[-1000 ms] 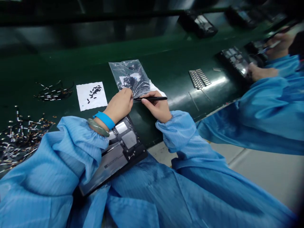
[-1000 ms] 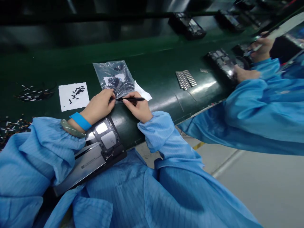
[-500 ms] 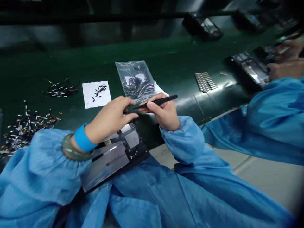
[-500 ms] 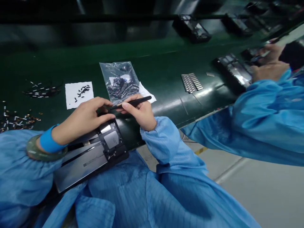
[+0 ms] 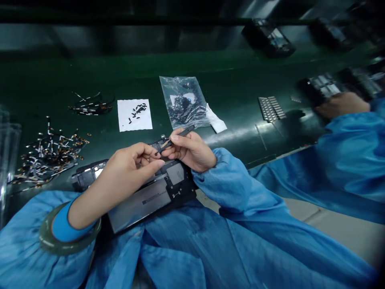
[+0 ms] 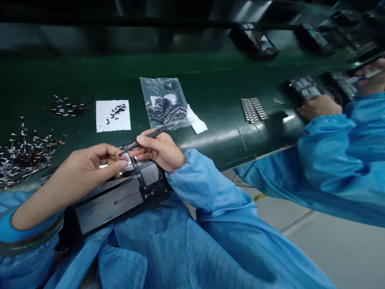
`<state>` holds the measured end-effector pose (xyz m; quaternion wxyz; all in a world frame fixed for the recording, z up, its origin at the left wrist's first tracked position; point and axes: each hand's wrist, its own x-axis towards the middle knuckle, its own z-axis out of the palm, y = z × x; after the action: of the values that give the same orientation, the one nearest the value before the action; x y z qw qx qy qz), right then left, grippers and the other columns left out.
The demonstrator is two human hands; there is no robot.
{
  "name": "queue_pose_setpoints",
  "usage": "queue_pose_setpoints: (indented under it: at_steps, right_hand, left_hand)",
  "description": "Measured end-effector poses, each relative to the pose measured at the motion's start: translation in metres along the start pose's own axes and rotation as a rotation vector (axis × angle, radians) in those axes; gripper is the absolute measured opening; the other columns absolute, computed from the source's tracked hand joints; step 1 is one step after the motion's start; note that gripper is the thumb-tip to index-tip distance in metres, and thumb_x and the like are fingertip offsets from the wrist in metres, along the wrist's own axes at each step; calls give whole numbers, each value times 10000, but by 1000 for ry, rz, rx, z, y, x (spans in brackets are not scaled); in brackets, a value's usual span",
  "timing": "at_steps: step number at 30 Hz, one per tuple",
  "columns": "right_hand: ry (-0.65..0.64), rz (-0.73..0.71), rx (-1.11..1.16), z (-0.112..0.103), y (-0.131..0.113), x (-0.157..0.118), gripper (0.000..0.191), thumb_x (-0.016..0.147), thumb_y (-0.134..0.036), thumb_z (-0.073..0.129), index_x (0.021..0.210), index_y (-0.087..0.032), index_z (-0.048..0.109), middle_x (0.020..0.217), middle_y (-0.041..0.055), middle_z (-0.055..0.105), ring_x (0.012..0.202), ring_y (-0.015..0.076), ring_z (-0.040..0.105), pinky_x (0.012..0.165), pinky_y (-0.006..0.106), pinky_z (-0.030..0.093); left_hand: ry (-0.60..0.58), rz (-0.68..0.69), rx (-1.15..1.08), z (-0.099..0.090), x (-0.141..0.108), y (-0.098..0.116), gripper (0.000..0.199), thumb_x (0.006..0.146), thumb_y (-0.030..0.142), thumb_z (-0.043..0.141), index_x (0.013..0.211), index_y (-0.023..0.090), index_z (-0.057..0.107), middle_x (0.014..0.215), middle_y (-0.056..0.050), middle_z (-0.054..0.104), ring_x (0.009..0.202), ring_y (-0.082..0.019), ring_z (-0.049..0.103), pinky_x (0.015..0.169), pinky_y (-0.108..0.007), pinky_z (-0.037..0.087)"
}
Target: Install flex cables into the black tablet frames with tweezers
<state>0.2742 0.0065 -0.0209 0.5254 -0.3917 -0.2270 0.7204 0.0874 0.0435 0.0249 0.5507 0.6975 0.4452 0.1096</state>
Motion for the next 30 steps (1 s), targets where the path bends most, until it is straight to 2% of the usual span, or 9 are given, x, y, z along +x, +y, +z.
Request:
queue_pose_setpoints:
  at_steps: [5,8,10,12,14,16,21,26,30]
  right_hand:
    - [-25,-16,-31,0,2,0,353,664,-394,833,769,-167,584,695,-1,743,637,100,727,563,115,571]
    - [-34,-15,-49,1,-1,-1,355,665,-400,831,760,-171,577,710,-3,746,646,100,728,560,117,570]
    - [-20,-37,-71,3,-3,0,356,662,-406,831,757,-175,578,737,-6,747,663,100,730,558,119,568]
    - [-1,-94,-130,6,-4,3,343,681,-411,817,769,-176,583,776,-5,747,696,101,733,582,130,574]
    - [8,-160,-215,12,-4,9,334,702,-413,801,787,-176,582,803,1,742,721,107,733,620,157,586]
    - [3,-207,-306,19,0,16,334,716,-420,788,810,-178,577,816,9,733,727,117,731,646,195,596]
    - [-23,-275,-518,32,16,30,369,709,-476,771,816,-184,574,794,6,686,711,130,717,669,251,590]
    - [-41,-322,-742,28,26,33,304,789,-466,709,877,-194,605,803,8,682,752,149,713,724,306,566]
    - [-38,-385,-892,26,28,32,218,832,-404,670,901,-204,620,851,23,694,805,158,678,741,322,544]
  left_hand:
    - [-4,4,-12,1,-2,-1,220,748,412,638,828,208,630,660,-10,659,627,-161,610,556,-258,473]
    - [-12,10,49,-1,-5,-5,268,768,442,607,908,215,632,709,-22,674,679,-188,634,612,-290,497]
    - [65,30,201,-6,-9,-10,347,783,439,574,1036,207,625,835,-56,695,746,-215,645,674,-326,510]
    - [207,13,425,-15,-16,-16,417,810,398,521,1160,184,597,980,-96,687,834,-243,644,763,-369,509]
    - [322,-71,604,-25,-25,-21,445,847,373,464,1224,165,578,1031,-112,672,889,-265,637,828,-403,496]
    - [381,-181,676,-36,-36,-26,438,869,387,445,1219,166,588,1004,-102,675,890,-274,640,846,-415,493]
    - [476,-343,630,-49,-58,-44,388,868,412,483,1173,206,606,1018,-68,684,853,-258,656,824,-392,510]
    - [562,-316,566,-51,-70,-61,358,879,441,491,1157,249,609,1031,-46,684,850,-243,657,804,-375,519]
    - [594,-307,544,-51,-73,-57,381,894,453,477,1165,223,611,1057,-67,679,867,-242,649,817,-385,511]
